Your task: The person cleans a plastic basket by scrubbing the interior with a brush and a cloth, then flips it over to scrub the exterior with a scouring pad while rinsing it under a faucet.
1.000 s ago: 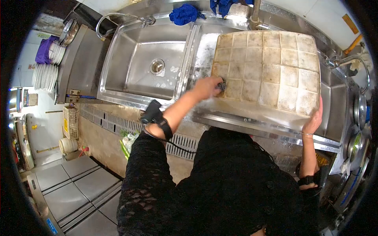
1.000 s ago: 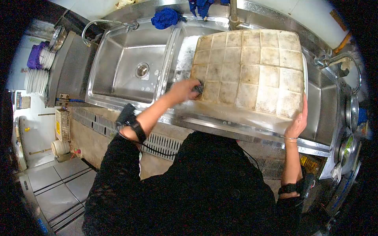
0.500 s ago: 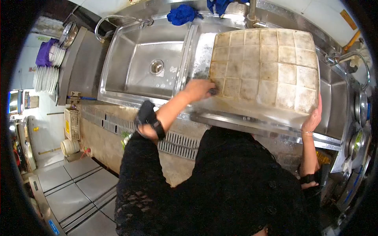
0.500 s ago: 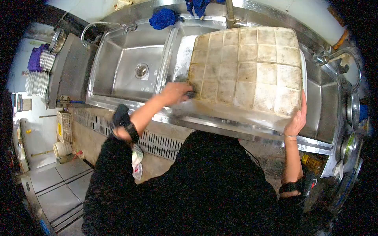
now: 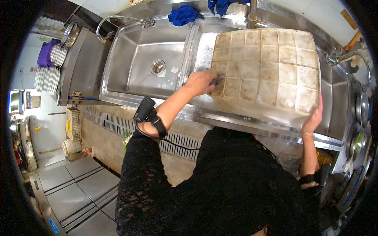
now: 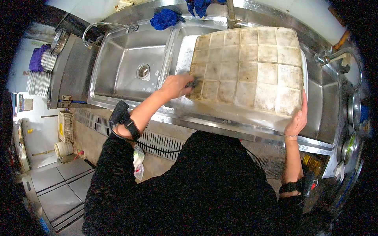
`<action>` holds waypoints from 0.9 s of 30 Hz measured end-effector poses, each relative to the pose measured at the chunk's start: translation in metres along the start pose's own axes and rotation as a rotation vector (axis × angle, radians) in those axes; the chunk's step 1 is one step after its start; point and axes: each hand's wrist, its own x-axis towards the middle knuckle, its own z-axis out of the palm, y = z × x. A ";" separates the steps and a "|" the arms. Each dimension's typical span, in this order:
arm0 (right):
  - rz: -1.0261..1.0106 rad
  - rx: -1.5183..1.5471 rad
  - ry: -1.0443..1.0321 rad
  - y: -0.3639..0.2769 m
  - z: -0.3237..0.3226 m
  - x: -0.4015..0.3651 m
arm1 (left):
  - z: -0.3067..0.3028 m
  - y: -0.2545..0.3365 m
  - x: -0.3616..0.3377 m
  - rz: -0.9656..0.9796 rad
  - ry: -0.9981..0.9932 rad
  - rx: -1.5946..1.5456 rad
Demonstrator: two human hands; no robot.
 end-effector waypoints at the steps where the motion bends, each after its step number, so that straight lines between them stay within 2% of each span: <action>1: 0.003 -0.002 0.000 0.000 0.000 0.000 | 0.006 0.010 0.009 0.002 -0.003 -0.001; 3: -0.004 -0.007 0.000 -0.002 0.001 0.000 | 0.022 0.031 0.019 0.233 0.309 -0.262; 7: 0.009 0.025 -0.018 0.006 0.000 -0.001 | 0.029 0.037 0.006 0.306 0.277 -0.205; 9: 0.000 0.065 -0.006 0.006 0.000 -0.001 | 0.020 0.025 -0.007 0.404 0.082 -0.082; 10: -0.001 0.069 -0.002 0.006 0.001 -0.002 | 0.014 0.024 -0.005 0.404 0.083 -0.077; 12: 0.005 0.046 -0.016 0.005 0.000 -0.001 | 0.001 0.021 0.005 0.265 -0.124 0.115; 13: 0.005 0.045 -0.016 0.004 0.000 -0.001 | 0.000 0.026 0.010 0.266 -0.124 0.115; 15: 0.014 0.018 -0.013 0.001 0.000 -0.001 | 0.004 0.040 0.022 0.364 0.216 -0.125; 19: 0.013 0.050 -0.001 0.005 0.000 -0.003 | 0.021 0.042 0.014 0.473 0.193 -0.223; 21: 0.020 0.020 -0.002 0.002 0.000 -0.003 | 0.010 0.019 0.008 0.306 -0.060 0.007; 22: 0.015 0.023 0.008 0.002 0.002 -0.001 | 0.006 0.010 0.008 0.248 -0.048 0.124; 24: 0.036 0.018 0.000 0.004 0.000 -0.003 | 0.016 -0.028 0.016 -0.047 -0.001 0.210; 25: 0.037 0.015 0.010 0.004 -0.001 -0.002 | 0.020 -0.036 0.024 -0.038 0.001 0.214; 27: 0.030 0.014 -0.008 0.000 0.000 -0.002 | 0.033 -0.051 0.028 -0.364 0.496 -0.047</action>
